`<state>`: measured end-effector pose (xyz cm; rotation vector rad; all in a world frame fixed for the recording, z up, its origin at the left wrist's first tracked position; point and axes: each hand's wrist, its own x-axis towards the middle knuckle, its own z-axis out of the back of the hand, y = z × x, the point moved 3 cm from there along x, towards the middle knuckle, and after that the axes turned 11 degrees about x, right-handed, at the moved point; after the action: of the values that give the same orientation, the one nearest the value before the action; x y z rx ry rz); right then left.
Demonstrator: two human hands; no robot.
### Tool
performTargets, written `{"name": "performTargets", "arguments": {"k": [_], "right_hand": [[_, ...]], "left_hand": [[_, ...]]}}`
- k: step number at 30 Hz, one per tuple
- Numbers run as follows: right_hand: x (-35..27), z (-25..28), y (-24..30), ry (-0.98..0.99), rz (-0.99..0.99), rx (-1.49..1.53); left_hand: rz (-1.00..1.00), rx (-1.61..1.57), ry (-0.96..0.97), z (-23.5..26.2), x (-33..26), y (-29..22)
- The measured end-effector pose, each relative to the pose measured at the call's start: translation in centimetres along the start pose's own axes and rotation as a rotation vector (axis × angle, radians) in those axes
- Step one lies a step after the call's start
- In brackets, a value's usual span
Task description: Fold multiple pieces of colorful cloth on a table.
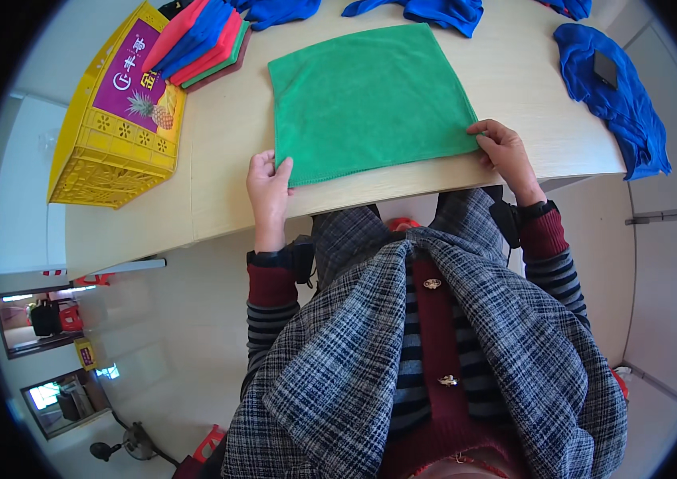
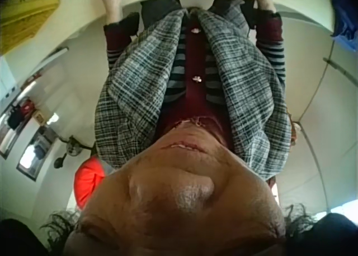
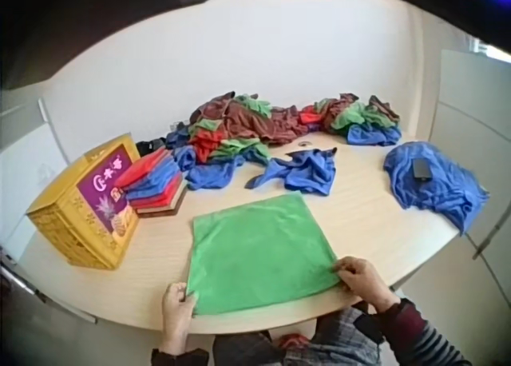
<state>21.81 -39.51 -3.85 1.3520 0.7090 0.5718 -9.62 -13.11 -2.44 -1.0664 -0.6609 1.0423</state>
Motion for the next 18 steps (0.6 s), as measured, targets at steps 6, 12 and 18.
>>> {"name": "performTargets", "arguments": {"k": [6, 12, 18], "right_hand": [[-0.5, 0.0, 0.4, 0.074, -0.048, -0.035], [-1.2, 0.2, 0.6, 0.094, -0.082, -0.073], [-1.6, 0.3, 0.8, 0.074, -0.041, -0.182]], "left_hand": [[-0.219, 0.51, -0.168, 1.4, -0.6, 1.2], [-0.229, 0.726, -0.214, 1.2, -2.1, 0.3], [-0.246, 0.686, -0.191, 1.4, -3.1, 0.2]]}}
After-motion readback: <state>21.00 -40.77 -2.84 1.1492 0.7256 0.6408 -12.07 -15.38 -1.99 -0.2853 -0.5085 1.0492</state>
